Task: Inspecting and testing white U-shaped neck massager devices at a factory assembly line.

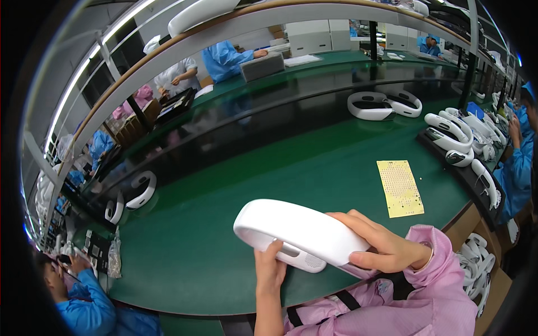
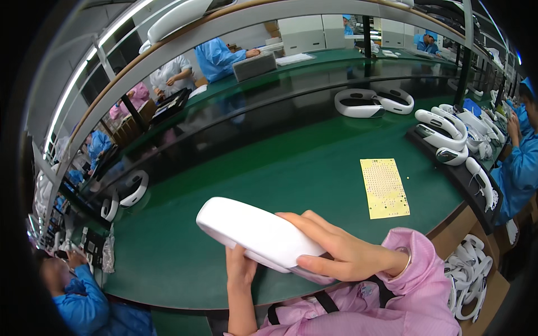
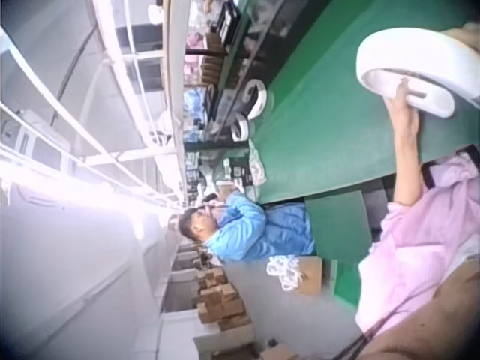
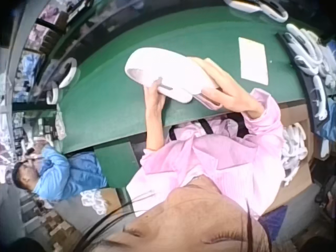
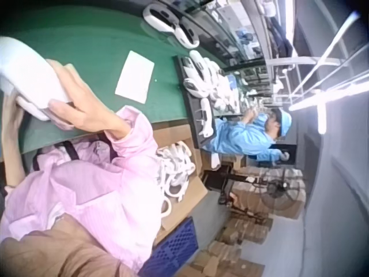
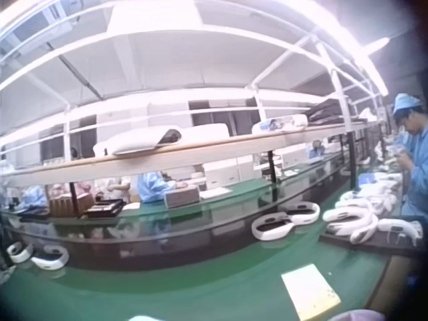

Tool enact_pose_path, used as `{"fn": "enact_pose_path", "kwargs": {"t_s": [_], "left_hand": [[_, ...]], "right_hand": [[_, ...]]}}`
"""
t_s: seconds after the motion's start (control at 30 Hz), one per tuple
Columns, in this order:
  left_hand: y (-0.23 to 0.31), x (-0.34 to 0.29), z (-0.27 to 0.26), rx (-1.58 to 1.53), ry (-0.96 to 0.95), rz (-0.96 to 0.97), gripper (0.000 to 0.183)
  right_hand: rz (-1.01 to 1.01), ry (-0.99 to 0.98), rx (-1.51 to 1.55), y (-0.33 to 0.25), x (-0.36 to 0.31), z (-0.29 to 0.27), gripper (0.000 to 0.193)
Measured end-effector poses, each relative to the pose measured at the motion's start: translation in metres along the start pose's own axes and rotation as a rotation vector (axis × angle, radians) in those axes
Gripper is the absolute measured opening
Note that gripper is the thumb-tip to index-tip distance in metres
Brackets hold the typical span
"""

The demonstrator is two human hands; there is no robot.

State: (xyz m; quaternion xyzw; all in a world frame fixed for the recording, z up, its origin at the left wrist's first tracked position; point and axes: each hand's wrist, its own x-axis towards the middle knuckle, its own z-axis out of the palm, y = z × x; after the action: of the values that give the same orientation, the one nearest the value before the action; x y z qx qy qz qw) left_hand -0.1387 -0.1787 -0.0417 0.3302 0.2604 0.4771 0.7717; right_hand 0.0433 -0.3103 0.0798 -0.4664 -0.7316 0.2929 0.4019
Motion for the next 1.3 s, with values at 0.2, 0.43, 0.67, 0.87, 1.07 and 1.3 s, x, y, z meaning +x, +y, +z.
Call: {"fn": "enact_pose_path", "kwargs": {"t_s": [0.2,0.43,0.67,0.87,1.07,1.3], "left_hand": [[-0.023,0.008,-0.014,-0.18,-0.14,-0.253,0.052],[-0.021,-0.001,-0.014,-0.185,-0.094,-0.313,0.045],[0.031,-0.037,0.002,-0.031,-0.338,-0.21,0.077],[0.047,-0.039,-0.001,0.462,-0.365,0.237,0.06],[0.047,-0.028,-0.018,0.628,-0.305,0.491,0.054],[0.033,-0.022,0.018,0.038,-0.098,0.031,0.063]], "right_hand": [[-0.048,0.009,0.077,-0.009,0.017,0.009,0.062],[0.067,0.051,0.05,-0.009,0.026,-0.002,0.047],[-0.336,0.327,-0.135,0.055,0.025,-0.019,0.033],[-0.196,0.552,0.171,0.062,0.009,-0.002,0.036],[0.047,0.585,0.355,0.04,0.009,0.002,0.039],[0.446,0.373,0.716,0.049,0.022,-0.006,0.048]]}}
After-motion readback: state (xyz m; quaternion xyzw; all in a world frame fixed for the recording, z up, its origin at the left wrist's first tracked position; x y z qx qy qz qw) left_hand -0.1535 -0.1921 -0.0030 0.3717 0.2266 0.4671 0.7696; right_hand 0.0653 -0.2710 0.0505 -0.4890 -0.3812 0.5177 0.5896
